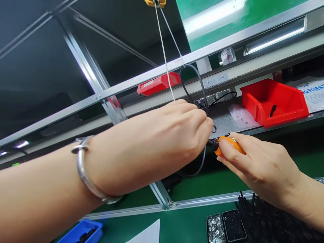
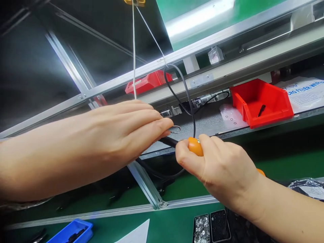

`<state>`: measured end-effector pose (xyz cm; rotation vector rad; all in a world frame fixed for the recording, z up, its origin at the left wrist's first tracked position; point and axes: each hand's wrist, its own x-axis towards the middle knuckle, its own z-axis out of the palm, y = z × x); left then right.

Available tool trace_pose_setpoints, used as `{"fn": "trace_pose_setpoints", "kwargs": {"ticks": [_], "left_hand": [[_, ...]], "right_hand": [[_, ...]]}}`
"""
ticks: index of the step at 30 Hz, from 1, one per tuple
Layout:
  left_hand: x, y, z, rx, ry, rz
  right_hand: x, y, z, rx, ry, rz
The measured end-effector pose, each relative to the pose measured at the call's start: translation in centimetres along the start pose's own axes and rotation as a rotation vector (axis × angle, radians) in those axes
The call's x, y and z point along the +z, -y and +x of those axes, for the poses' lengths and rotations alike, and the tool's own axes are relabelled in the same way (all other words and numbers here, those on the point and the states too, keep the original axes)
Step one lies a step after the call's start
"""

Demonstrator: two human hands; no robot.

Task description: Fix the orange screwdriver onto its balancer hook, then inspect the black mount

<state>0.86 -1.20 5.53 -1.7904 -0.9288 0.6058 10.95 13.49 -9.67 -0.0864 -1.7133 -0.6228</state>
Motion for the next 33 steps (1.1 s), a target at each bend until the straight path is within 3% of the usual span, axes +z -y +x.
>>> {"fn": "trace_pose_setpoints", "kwargs": {"ticks": [8,14,19,25,33], "left_hand": [[-0.2,0.2,0.4,0.008,-0.028,-0.166],[0.7,-0.9,1.0,0.012,-0.044,-0.111],[1.2,-1.0,1.2,-0.023,-0.123,-0.133],[1.4,-1.5,1.4,-0.036,-0.205,-0.020],[1.4,-2.1,1.8,0.017,-0.179,-0.043]], "right_hand": [[0.1,-0.5,0.3,-0.048,-0.059,-0.011],[-0.1,-0.4,0.5,-0.035,-0.018,0.013],[-0.3,-0.6,1.0,0.092,-0.030,0.030],[-1.0,-0.6,1.7,0.095,-0.010,-0.002],[-1.1,-0.4,1.9,0.118,0.008,-0.051]]}}
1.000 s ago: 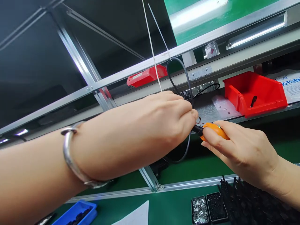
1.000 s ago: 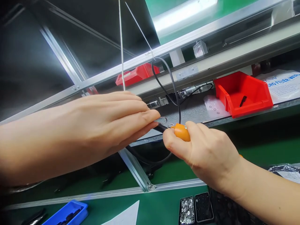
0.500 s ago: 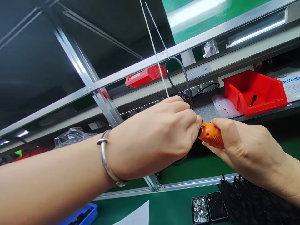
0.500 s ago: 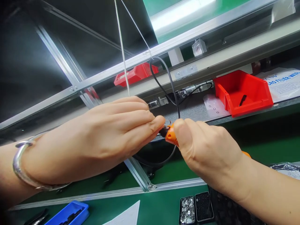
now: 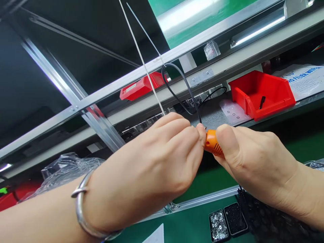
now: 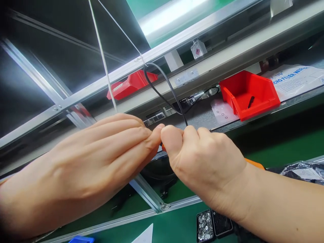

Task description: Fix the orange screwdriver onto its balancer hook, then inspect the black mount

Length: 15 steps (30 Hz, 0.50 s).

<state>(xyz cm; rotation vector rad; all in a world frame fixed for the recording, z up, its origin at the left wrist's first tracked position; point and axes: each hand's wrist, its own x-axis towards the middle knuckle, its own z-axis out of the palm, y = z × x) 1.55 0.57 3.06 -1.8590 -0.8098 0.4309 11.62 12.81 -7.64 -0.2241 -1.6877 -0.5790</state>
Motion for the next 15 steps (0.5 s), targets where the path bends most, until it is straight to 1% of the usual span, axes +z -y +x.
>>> {"fn": "trace_pose_setpoints", "kwargs": {"ticks": [3,7,10,15], "left_hand": [[-0.2,0.2,0.0,-0.024,0.059,-0.069],[-0.5,0.1,-0.4,-0.140,0.112,-0.120],[-0.5,-0.3,-0.6,-0.179,0.094,-0.124],[-0.4,-1.6,-0.5,-0.223,0.037,-0.024]], "right_hand": [[-0.2,0.0,-0.1,0.007,0.013,-0.010],[-0.6,0.0,0.0,0.006,0.017,-0.007],[-0.9,0.1,0.1,-0.002,0.014,-0.019],[-0.9,0.1,0.0,0.021,0.015,-0.058]]}}
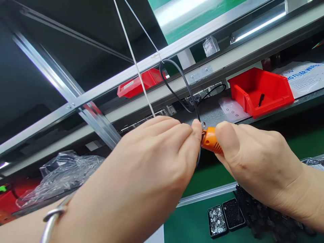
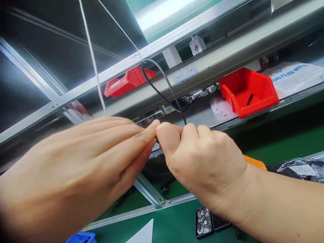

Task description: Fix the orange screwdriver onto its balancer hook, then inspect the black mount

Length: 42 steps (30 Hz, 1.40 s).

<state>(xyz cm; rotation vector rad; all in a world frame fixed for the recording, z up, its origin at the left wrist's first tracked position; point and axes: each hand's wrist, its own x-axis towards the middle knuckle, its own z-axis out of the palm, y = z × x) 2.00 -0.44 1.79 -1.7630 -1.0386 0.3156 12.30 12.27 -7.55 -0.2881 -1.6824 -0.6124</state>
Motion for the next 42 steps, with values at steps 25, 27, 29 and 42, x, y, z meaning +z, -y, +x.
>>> {"fn": "trace_pose_setpoints", "kwargs": {"ticks": [25,27,29,42], "left_hand": [[-0.2,2.3,-2.4,-0.023,-0.124,-0.201],[-0.8,2.3,-2.7,-0.095,-0.193,-0.208],[-1.3,2.2,-2.6,-0.220,-0.269,-0.146],[7.8,-3.1,-4.4,-1.384,-0.209,-1.389]], "right_hand": [[-0.8,-1.8,0.5,0.122,-0.121,-0.056],[0.0,-1.5,0.5,0.234,0.040,0.163],[1.2,-0.6,0.3,0.389,0.254,0.363],[7.1,10.2,-2.7,0.957,0.848,0.837]]}}
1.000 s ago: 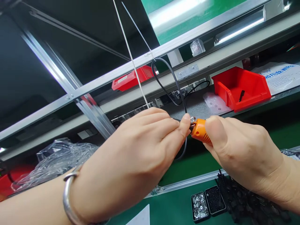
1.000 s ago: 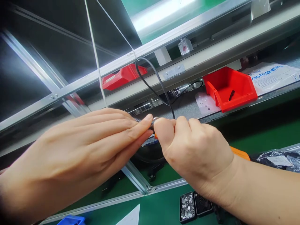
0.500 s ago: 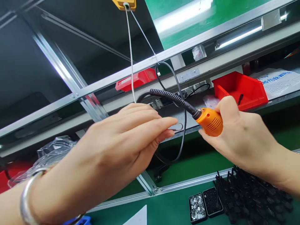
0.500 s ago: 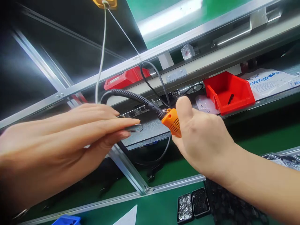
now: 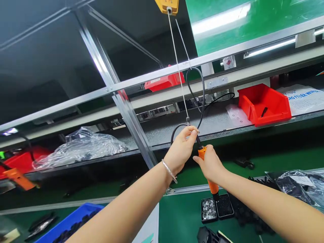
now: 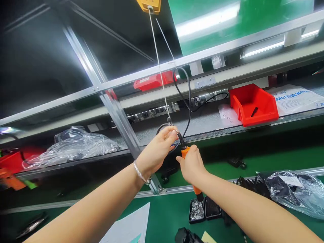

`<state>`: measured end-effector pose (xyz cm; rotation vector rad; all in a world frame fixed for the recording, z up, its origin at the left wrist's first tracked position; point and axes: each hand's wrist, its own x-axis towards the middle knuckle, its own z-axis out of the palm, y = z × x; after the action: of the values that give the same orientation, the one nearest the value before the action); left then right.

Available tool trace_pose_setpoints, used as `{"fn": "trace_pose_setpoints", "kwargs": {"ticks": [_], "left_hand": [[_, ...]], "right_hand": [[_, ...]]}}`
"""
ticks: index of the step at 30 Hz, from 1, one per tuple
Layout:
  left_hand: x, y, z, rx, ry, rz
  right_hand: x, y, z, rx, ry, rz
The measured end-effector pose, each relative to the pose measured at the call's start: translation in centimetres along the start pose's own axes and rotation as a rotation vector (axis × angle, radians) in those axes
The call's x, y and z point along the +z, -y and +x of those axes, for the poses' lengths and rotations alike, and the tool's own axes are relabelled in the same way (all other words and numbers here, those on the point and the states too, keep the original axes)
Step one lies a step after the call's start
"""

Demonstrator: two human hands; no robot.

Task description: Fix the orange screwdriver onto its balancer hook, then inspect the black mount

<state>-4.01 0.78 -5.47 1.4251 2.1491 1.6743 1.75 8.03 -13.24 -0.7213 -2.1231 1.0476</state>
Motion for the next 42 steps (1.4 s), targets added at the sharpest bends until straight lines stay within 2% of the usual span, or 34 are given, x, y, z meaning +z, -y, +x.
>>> {"fn": "trace_pose_setpoints", "kwargs": {"ticks": [3,7,11,17,19,21,24,26,29,31,32,34,37,42], "left_hand": [[0.6,1.6,0.8,0.026,0.081,-0.130],[1.5,3.0,1.2,0.072,0.094,-0.189],[1.6,3.8,1.0,0.150,0.116,-0.211],[0.6,4.2,2.0,0.164,0.184,-0.210],[0.7,4.2,2.9,0.191,0.153,-0.135],[1.1,4.1,3.7,0.240,0.092,-0.030],[1.9,4.0,4.1,0.190,0.021,0.000],[2.0,3.5,4.1,0.093,0.015,-0.048],[1.1,1.8,3.7,-0.010,0.110,-0.087],[0.1,0.4,3.5,-0.031,0.217,-0.088],[-0.4,-0.3,3.4,-0.029,0.260,-0.080],[-1.4,-1.2,3.1,-0.018,0.293,-0.059],[-2.6,-1.6,2.7,0.029,0.311,-0.027],[-4.2,-0.8,2.6,0.320,0.275,-0.122]], "right_hand": [[1.2,0.6,-0.4,0.084,-0.010,-0.032],[1.0,1.8,-1.1,0.112,-0.030,-0.060],[-0.9,2.2,-0.5,-0.036,-0.044,-0.095],[-2.9,2.1,3.8,-0.286,-0.112,-0.232],[-3.0,2.3,4.9,-0.338,-0.128,-0.279],[-3.5,2.5,5.6,-0.329,-0.094,-0.297],[-6.2,3.1,6.3,-0.394,0.100,-0.423],[-9.5,3.9,7.1,-0.565,0.261,-0.567],[-14.8,6.5,9.5,-1.039,0.383,-0.677],[-16.9,9.1,11.3,-1.362,0.488,-0.698],[-17.3,10.6,12.2,-1.470,0.569,-0.717],[-17.0,13.2,13.4,-1.573,0.705,-0.770],[-14.9,16.2,14.2,-1.612,0.809,-0.864],[-11.4,19.0,15.0,-1.516,1.067,-0.951]]}}
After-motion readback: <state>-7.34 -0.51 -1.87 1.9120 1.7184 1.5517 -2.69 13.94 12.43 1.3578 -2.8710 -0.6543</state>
